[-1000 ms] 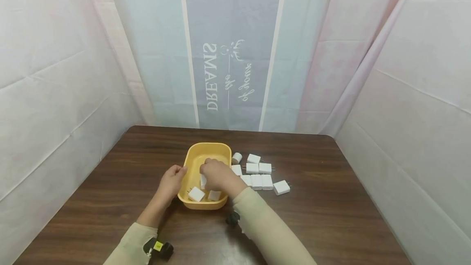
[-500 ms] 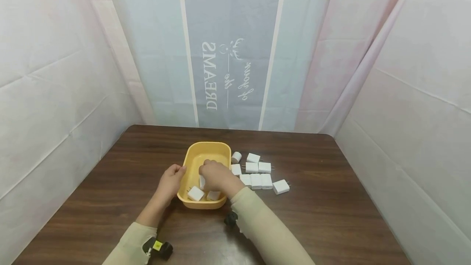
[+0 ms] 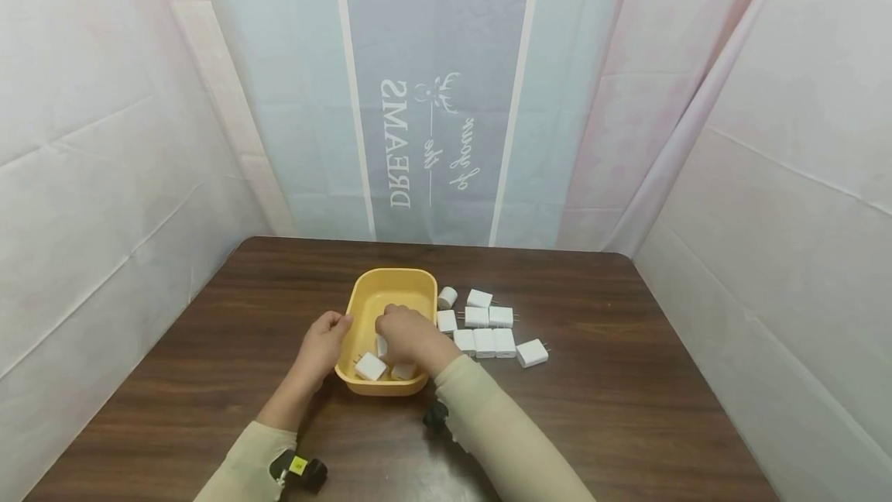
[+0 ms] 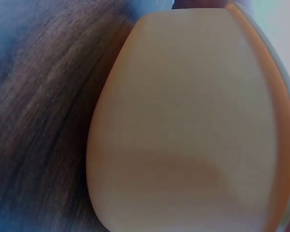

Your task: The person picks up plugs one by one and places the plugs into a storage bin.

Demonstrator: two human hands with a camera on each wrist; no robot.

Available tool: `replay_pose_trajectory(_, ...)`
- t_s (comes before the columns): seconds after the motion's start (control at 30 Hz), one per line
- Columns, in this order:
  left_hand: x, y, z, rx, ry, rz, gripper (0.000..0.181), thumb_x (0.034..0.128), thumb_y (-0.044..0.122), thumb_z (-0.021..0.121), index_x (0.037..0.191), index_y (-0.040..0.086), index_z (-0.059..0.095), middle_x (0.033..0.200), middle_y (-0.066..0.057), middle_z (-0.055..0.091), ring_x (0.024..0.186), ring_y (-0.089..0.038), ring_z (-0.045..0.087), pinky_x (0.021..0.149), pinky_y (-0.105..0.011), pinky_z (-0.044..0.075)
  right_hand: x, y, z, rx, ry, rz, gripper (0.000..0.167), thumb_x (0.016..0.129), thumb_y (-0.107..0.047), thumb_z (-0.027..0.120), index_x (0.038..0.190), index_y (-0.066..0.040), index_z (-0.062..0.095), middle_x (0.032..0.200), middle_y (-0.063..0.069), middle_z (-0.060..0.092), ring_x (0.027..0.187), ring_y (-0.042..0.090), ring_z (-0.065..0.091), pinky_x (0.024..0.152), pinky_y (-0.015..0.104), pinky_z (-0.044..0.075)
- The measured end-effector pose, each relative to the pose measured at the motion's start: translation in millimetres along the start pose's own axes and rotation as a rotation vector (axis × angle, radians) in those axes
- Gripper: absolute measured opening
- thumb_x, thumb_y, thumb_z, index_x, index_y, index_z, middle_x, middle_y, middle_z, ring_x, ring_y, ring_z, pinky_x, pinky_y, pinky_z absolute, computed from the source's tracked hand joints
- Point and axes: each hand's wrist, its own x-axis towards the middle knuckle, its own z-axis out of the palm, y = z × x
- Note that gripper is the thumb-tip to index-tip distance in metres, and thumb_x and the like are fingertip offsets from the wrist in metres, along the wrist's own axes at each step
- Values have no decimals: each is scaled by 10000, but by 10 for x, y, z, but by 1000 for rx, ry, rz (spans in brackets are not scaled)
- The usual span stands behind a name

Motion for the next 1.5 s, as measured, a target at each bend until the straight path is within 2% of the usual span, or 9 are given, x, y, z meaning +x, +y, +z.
replay_pose_trajectory(0.17, 17, -12, 2, -8, 1, 1, 304, 1092, 291, 499, 1025, 6, 577, 793, -72, 531, 664, -159, 526, 548, -261, 445, -8, -7, -5, -7, 5, 1, 345, 794, -211, 863, 1108, -155, 731, 969, -34, 566, 839, 132, 522, 757, 289, 477)
replay_pose_trajectory(0.4, 15, -39, -1, -9, -3, 4, 321, 1095, 300, 486, 1030, -1, 577, 816, -105, 551, 684, -190, 549, 553, -275, 459, -90, -34, -70, 14, 23, -8, 427, 819, -233, 855, 1205, -108, 722, 1097, 16, 628, 922, 137, 583, 836, 293, 512)
replay_pose_trajectory(0.6, 18, -51, 6, -5, 6, -1, 312, 1089, 304, 495, 1027, 10, 582, 805, -89, 545, 675, -188, 546, 549, -269, 458, -221, -27, -180, 18, 92, -34, 407, 814, -188, 828, 1194, -83, 727, 1116, 44, 647, 982, 176, 622, 874, 322, 531)
replay_pose_trajectory(0.77, 20, -69, 8, -6, 2, 11, 309, 1093, 298, 490, 1026, 9, 579, 789, -77, 539, 667, -180, 540, 544, -270, 461, -348, 35, -258, 34, 142, -44, 365, 853, -186, 787, 1191, -63, 728, 1133, 66, 657, 1039, 210, 640, 906, 366, 542)
replay_pose_trajectory(1.07, 10, -44, 7, -7, 1, 12, 321, 1094, 292, 492, 1042, -10, 586, 812, -101, 565, 699, -205, 567, 572, -285, 476, -543, 195, -381, 72, 183, 1, 340, 883, -177, 756, 1191, -37, 718, 1145, 96, 638, 1038, 258, 638, 909, 407, 544)
replay_pose_trajectory(1.3, 11, -39, 16, -13, 3, 14, 319, 1093, 286, 497, 1047, -17, 585, 815, -110, 573, 703, -211, 577, 579, -289, 481, -635, 329, -451, 111, 202, 103, 305, 924, -175, 721, 1194, -34, 715, 1176, 115, 647, 1073, 261, 638, 940, 417, 536)
replay_pose_trajectory(1.5, 8, -48, 21, -8, 6, 14, 325, 1095, 293, 494, 1049, -15, 586, 819, -108, 572, 701, -202, 570, 579, -288, 477, -726, 491, -523, 152, 214, 173, 266, 917, -113, 679, 1160, -11, 718, 1083, 135, 643, 889, 217, 601, 812, 396, 542)
